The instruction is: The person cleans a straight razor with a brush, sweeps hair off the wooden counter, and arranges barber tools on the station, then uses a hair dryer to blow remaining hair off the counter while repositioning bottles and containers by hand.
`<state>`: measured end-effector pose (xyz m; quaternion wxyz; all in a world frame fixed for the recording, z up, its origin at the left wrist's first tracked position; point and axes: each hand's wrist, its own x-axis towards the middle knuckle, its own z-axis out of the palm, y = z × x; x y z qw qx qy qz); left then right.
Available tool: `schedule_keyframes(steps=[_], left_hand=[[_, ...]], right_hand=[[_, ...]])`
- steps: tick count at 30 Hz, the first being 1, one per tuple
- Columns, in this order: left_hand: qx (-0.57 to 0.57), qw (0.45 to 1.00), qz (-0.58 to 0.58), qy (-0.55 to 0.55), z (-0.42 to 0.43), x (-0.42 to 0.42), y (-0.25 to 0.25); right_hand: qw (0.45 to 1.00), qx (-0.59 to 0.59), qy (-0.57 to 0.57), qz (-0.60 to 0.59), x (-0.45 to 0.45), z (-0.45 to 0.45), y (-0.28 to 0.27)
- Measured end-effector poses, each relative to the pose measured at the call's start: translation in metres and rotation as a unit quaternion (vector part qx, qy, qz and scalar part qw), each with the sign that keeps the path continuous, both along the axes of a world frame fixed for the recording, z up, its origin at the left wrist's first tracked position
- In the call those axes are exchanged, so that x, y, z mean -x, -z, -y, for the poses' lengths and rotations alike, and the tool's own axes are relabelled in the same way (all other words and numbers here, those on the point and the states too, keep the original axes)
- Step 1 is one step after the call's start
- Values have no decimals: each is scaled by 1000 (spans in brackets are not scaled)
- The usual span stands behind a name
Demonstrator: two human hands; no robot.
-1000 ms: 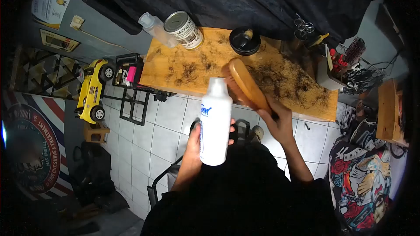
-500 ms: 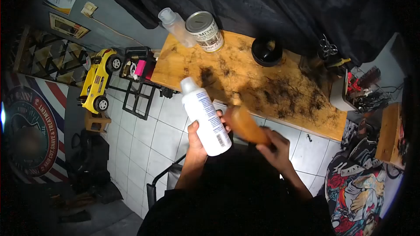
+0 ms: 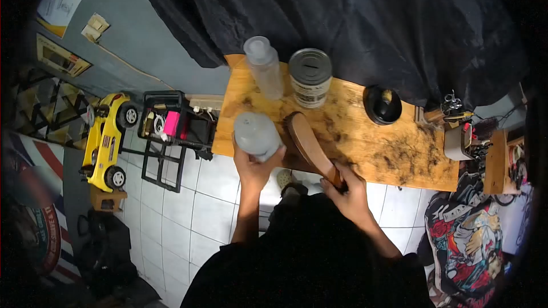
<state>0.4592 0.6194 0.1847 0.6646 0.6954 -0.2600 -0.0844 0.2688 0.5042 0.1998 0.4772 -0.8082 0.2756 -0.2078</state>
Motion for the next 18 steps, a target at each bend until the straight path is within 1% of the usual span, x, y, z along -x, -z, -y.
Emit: schedule_keyframes(steps=[1, 2, 4, 5, 6, 8, 10, 12, 13, 14, 16, 17, 18], left_hand=[[-9, 998, 56, -12, 0, -22, 9], [-8, 999, 50, -6, -1, -36, 9], [81, 997, 5, 18, 4, -67, 4], [63, 997, 32, 9, 5, -83, 8], [63, 997, 28, 22, 8, -96, 5], [14, 997, 74, -11, 15, -114, -1], [39, 997, 47, 37, 21, -132, 7], [92, 995, 42, 14, 33, -140, 8], [63, 996, 57, 20, 36, -149, 12], [65, 996, 52, 28, 40, -156, 16], [24, 984, 179, -1, 48, -167, 22], [56, 991, 120, 12, 52, -168, 25], [59, 991, 116, 23, 55, -169, 28]], right_hand=[[1000, -7, 12, 6, -14, -5, -1], [1000, -13, 25, 13, -26, -11, -3], [999, -11, 51, -4, -50, -20, -6], [998, 2, 50, 32, -61, -25, 0], [997, 13, 50, 64, -69, -31, 3], [996, 5, 69, 50, -83, -43, -5], [996, 37, 70, 50, -93, -51, -7], [994, 50, 87, 48, -100, -55, -7], [994, 53, 86, 42, -103, -56, -6], [994, 54, 82, 36, -105, -57, -5], [994, 50, 95, 35, -112, -61, -6], [994, 49, 93, 43, -114, -62, -5], [993, 49, 94, 50, -115, -63, -4]])
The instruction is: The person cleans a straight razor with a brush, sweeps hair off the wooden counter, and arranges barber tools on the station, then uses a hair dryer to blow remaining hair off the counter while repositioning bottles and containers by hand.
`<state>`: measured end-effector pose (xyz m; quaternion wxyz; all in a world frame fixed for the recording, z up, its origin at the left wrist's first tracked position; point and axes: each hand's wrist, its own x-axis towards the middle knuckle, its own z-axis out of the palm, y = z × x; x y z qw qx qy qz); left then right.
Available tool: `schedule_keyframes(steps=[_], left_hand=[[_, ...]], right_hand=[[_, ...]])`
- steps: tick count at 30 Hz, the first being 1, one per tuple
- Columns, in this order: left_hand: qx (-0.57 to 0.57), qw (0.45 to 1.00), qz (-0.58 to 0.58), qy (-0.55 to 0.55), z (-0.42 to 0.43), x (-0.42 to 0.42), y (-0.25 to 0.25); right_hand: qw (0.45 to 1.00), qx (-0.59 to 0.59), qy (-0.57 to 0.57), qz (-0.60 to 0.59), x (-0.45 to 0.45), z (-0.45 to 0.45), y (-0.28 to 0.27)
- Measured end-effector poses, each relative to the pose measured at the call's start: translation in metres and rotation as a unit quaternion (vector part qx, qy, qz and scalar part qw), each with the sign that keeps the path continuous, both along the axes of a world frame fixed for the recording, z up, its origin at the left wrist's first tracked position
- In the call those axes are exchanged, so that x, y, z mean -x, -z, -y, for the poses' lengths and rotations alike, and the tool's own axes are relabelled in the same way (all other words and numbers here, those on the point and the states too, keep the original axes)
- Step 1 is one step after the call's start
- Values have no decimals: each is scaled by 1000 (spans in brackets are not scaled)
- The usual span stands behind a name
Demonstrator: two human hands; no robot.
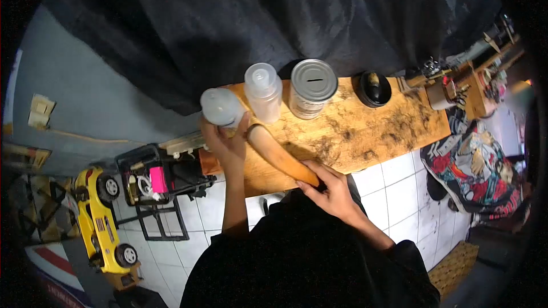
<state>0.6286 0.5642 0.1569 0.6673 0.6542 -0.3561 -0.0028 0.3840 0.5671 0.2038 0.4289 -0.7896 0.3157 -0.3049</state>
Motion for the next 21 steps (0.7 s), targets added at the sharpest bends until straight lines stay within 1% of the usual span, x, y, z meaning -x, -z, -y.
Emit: schedule_keyframes(steps=[2, 3, 4, 5, 6, 7, 8, 9, 10, 11, 12, 14, 15, 16, 17, 19, 20, 21], left_hand=[[63, 995, -68, 23, 3, -4, 5], [21, 994, -100, 31, 1, -8, 7], [86, 973, -206, 64, 2, 0, -3], [55, 983, -160, 71, 3, -3, -2], [25, 991, -112, 76, 2, -7, 1], [25, 990, -113, 85, -1, -5, 5], [-18, 999, 29, 0, -7, -2, 10], [-6, 995, 81, -52, -15, 6, 11], [3, 985, 130, -111, -22, 14, 12], [66, 985, 89, -132, -30, 32, 12], [124, 988, 41, -81, -41, 43, 28], [148, 986, 67, 27, -42, 88, 6], [202, 970, 71, 115, -35, 105, 7], [224, 954, 41, 196, -28, 124, 3], [196, 945, -26, 259, -33, 141, 7], [129, 920, -141, 342, -30, 175, -15], [91, 907, -189, 365, -24, 190, -30], [114, 910, -203, 342, -17, 204, -31]], right_hand=[[1000, 8, 16, 4, -2, -2, -1], [1000, -20, 13, -14, -2, -3, -6], [998, -47, 10, -30, -2, -4, -9], [1000, -28, 11, -7, -3, -5, -4], [999, -26, 22, -8, 0, -4, -6], [999, -42, -6, -5, 3, -3, -9], [998, -57, -35, -2, 6, -1, -14], [993, -111, -48, -14, 15, 0, -27], [993, -110, -41, -13, 24, 1, -32], [994, -100, -54, 2, 34, 3, -36], [994, -89, -63, 18, 44, 3, -38], [988, -118, -90, 43, 61, 6, -42], [971, -219, -77, 54, 69, 4, -45], [943, -319, -68, 64, 78, 3, -47], [944, -318, -67, 58, 85, 5, -49], [927, -358, -86, 72, 102, 11, -48], [927, -357, -89, 74, 112, 15, -50], [924, -363, -98, 68, 123, 19, -53]])
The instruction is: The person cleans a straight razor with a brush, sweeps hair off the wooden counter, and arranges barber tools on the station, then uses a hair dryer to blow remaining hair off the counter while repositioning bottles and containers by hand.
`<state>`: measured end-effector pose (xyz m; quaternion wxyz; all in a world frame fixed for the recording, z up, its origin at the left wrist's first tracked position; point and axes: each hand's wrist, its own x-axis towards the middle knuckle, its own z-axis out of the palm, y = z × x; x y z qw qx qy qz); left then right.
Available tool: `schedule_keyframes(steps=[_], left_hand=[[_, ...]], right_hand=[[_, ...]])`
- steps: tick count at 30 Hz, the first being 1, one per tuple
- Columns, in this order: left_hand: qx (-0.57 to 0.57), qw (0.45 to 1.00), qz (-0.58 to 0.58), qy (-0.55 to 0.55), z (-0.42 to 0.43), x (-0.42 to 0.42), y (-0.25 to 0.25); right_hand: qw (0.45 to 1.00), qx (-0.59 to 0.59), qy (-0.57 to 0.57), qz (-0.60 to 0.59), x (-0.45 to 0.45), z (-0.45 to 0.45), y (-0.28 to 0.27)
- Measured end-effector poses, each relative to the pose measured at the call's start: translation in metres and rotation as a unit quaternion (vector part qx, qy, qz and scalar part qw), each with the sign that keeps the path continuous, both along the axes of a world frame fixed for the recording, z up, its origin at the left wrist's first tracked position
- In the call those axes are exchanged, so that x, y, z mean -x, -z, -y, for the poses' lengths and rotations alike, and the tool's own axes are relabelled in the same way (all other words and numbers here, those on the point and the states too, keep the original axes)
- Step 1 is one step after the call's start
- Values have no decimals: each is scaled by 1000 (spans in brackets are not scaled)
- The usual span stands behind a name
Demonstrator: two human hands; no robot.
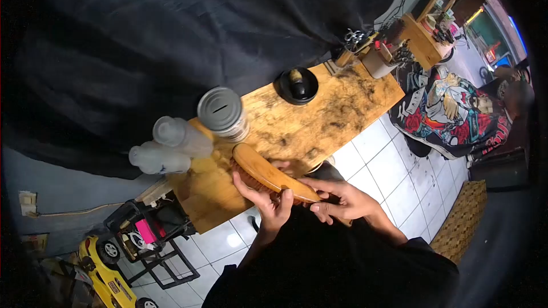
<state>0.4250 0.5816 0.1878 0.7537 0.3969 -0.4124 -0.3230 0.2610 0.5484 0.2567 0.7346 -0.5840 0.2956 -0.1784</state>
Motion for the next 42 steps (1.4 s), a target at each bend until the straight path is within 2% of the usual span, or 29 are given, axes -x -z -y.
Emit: schedule_keyframes(steps=[1, 2, 3, 4, 5, 6, 7, 9, 10, 11, 13, 15, 16, 17, 19, 21, 22, 23, 25, 26, 27, 29, 33, 35, 37, 39, 40, 42], left_hand=[[1, 1000, 6, 1, 3, 6, -1], [-49, 996, 55, 57, 3, 9, -3], [-99, 983, 105, 112, 7, 18, -5], [-113, 985, 61, 111, 13, 38, -11], [-111, 985, 69, 110, 20, 58, -11], [-121, 984, 77, 107, 28, 79, -10], [-131, 983, 82, 102, 36, 103, -8], [-143, 981, 76, 105, 55, 157, 3], [-135, 980, 34, 141, 68, 186, 3], [-135, 974, -5, 180, 75, 211, 2], [-165, 959, 20, 229, 91, 254, 11], [-197, 950, 131, 203, 113, 281, 18], [-202, 950, 131, 199, 123, 290, 20], [-199, 950, 215, 112, 136, 296, 21], [-202, 933, 298, 20, 158, 304, 10], [-164, 885, 433, -56, 181, 304, -10], [-184, 899, 391, -66, 189, 307, -11], [-186, 898, 392, -69, 199, 307, -11], [-178, 872, 444, -109, 216, 309, -5], [-232, 918, 317, -56, 223, 311, 0], [-241, 917, 311, -57, 228, 315, 5], [-207, 943, 248, -77, 245, 318, 11], [-174, 950, 250, -68, 275, 316, 14], [-203, 949, 232, -61, 291, 311, 17], [-227, 928, 289, -62, 302, 306, 18], [-163, 953, 241, -88, 315, 299, 28], [-143, 935, 307, -107, 317, 296, 30], [-232, 948, 215, -31, 313, 297, 24]], right_hand=[[1000, -6, -10, -2, 13, 3, -3], [998, -52, 22, 24, 27, 5, -7], [998, -50, 23, 31, 45, 7, -8], [998, -43, 48, 9, 66, 10, -9], [997, -35, 74, -12, 89, 14, -11], [996, 0, 58, -73, 115, 21, -14], [991, 90, 50, -86, 143, 25, 0], [958, 231, 90, -141, 188, 33, 14], [961, 162, 82, -207, 205, 41, 1], [964, 153, 75, -203, 224, 43, 8], [941, 195, 163, -222, 256, 45, 31], [948, 152, 187, -210, 287, 53, 40], [932, 195, 223, -209, 299, 57, 45], [914, 235, 255, -209, 310, 59, 47], [928, 184, 253, -201, 329, 65, 49], [912, 181, 293, -221, 340, 74, 65], [923, 110, 294, -222, 343, 83, 57], [927, 87, 312, -189, 349, 90, 69], [930, 21, 300, -211, 360, 108, 60], [925, 35, 336, -175, 361, 115, 66], [915, 62, 370, -149, 362, 121, 73], [915, 38, 377, -140, 364, 141, 69], [920, 60, 350, -168, 356, 181, 62], [924, 46, 347, -151, 345, 201, 57], [933, 28, 330, -143, 343, 217, 65], [940, 55, 290, -172, 340, 239, 66], [943, 56, 279, -170, 340, 247, 65], [949, 56, 261, -169, 340, 263, 66]])
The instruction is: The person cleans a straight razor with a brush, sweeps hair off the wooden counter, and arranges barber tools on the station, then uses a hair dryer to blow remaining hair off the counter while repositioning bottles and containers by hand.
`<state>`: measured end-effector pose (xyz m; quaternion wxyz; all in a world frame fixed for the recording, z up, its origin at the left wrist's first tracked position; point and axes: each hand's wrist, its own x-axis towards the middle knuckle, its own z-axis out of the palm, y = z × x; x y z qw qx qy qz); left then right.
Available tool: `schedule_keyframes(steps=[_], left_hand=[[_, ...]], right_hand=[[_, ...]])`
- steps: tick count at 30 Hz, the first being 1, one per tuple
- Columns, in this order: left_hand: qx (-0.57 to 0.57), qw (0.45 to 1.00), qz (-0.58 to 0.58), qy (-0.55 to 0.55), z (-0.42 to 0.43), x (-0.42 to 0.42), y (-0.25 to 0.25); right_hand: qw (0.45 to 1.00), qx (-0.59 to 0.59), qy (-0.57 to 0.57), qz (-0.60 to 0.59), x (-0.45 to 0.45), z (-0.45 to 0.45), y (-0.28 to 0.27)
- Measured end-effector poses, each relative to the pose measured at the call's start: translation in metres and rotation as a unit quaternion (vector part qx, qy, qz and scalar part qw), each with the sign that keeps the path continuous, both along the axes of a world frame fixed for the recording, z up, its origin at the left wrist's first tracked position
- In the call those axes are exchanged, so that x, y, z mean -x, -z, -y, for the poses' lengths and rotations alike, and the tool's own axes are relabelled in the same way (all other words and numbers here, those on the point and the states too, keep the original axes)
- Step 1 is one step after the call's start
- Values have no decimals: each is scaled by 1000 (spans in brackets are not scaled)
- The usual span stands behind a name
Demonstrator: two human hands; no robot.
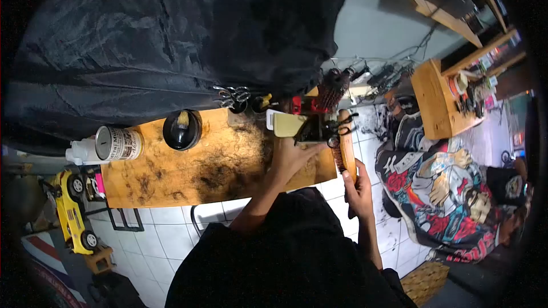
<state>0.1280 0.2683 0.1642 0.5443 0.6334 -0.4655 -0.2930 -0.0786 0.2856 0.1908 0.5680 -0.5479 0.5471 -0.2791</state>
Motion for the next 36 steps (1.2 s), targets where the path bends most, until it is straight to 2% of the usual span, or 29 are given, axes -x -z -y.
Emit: schedule_keyframes(steps=[1, 3, 5, 6, 7, 8, 9, 10, 11, 13, 14, 15, 17, 18, 19, 21, 24, 25, 27, 29, 31, 32, 33, 35, 36], left_hand=[[1, 1000, 0, -10, 3, -4, -5], [-4, 996, 45, 71, 2, -13, -18], [31, 995, 66, 74, 2, -13, -13], [43, 994, 69, 73, -1, -9, -7], [53, 993, 73, 72, -3, -6, -3], [94, 971, 217, 28, -7, -4, -11], [128, 926, 353, -41, -11, -1, -18], [143, 939, 309, -47, -16, 4, -24], [121, 936, 327, -54, -25, 10, -23], [14, 944, 321, -69, -56, 26, -20], [-21, 951, 297, -85, -70, 36, -17], [-1, 961, 249, -118, -78, 47, -11], [53, 970, 151, -182, -93, 69, -1], [35, 971, 120, -202, -103, 82, -4], [4, 970, 90, -225, -112, 96, -6], [-120, 959, 44, -253, -128, 118, -8], [-283, 922, -6, -266, -146, 137, -2], [-313, 910, -13, -270, -150, 140, 0], [-326, 898, -21, -294, -151, 143, -2], [-272, 902, -24, -334, -141, 145, -22], [-256, 897, -50, -358, -140, 147, -29], [-241, 892, -76, -375, -142, 149, -32], [-244, 890, -77, -378, -143, 151, -37], [-271, 856, -104, -428, -141, 149, -46], [-270, 870, -96, -402, -140, 145, -53]], right_hand=[[1000, -7, -13, 8, 2, 9, 3], [999, -18, -33, 17, 4, 24, 8], [996, 39, -78, -31, 8, 44, 14], [971, 190, -117, -87, 11, 59, 22], [970, 190, -126, -87, 16, 70, 21], [963, 191, -149, -116, 16, 82, 11], [956, 192, -171, -142, 15, 93, 0], [953, 180, -185, -161, 12, 103, -12], [937, 213, -224, -162, 17, 116, -3], [902, 297, -277, -144, 14, 135, 9], [898, 266, -316, -152, 10, 145, 4], [896, 263, -328, -143, 8, 154, 10], [858, 332, -363, -144, -2, 167, 23], [870, 310, -358, -137, -8, 170, 20], [855, 334, -362, -163, -14, 174, 21], [853, 288, -405, -159, -20, 173, 6], [799, 232, -521, -190, -14, 160, -2], [819, 237, -504, -138, -12, 150, -11], [810, 237, -519, -137, -7, 137, -8], [798, 243, -534, -136, -7, 137, -1], [843, 267, -461, -73, -4, 145, 5], [862, 239, -434, -109, -6, 151, 2], [858, 282, -416, -106, -7, 159, 10], [841, 315, -403, -178, -15, 162, 5], [840, 318, -404, -175, -15, 156, 8]])
